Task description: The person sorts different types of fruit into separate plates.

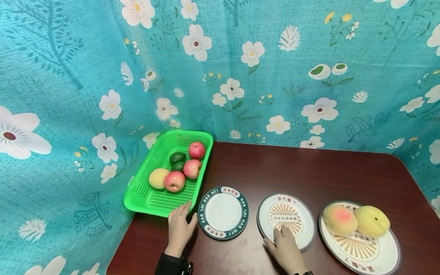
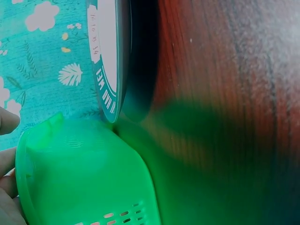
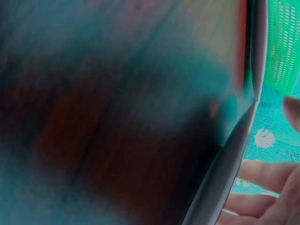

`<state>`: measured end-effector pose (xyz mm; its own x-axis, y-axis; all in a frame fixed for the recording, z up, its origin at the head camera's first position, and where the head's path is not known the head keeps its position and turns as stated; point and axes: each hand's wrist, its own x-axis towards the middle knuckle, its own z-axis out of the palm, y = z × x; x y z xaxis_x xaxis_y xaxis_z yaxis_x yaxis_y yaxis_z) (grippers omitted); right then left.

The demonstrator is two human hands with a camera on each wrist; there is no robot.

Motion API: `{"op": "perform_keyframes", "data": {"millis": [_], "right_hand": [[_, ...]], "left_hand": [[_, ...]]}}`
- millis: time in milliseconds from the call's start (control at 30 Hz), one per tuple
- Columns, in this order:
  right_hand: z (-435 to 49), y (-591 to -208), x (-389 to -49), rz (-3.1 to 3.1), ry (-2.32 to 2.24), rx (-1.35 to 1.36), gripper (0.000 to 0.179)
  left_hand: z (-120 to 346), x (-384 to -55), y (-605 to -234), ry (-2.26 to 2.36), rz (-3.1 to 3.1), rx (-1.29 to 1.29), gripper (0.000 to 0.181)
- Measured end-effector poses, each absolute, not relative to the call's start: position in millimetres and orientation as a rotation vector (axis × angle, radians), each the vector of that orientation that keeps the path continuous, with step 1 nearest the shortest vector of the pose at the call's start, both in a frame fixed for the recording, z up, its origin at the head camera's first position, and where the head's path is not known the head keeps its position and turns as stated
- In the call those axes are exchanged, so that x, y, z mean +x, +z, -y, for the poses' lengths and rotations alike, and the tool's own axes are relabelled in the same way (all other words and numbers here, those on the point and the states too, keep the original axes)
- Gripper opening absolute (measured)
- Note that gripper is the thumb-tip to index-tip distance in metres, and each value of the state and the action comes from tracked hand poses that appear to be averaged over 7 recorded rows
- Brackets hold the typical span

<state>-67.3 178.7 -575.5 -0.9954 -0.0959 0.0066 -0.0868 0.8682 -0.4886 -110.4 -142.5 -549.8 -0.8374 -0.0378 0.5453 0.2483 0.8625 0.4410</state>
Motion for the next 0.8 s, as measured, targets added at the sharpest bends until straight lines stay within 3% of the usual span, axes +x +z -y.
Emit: {"op": "perform_keyframes", "data": {"millis": [200,467,800], "right_hand": [[-179,-574,-69,-2.938,-0.698,-0.169,0.049],[-176,-575,-70,-3.011,-0.709,-0.189,0.045],[-181,-572,-72,-3.029,-0.714,-0.184,0.051]], "left_hand": [[142,-113,-546,-0.707,2.491,-0.148,0.040],[142,-121,-538,-0.710,2.531,-0.172,0.038],[163,-149,-500,-0.793,2.628,-0.343,0.034]]}}
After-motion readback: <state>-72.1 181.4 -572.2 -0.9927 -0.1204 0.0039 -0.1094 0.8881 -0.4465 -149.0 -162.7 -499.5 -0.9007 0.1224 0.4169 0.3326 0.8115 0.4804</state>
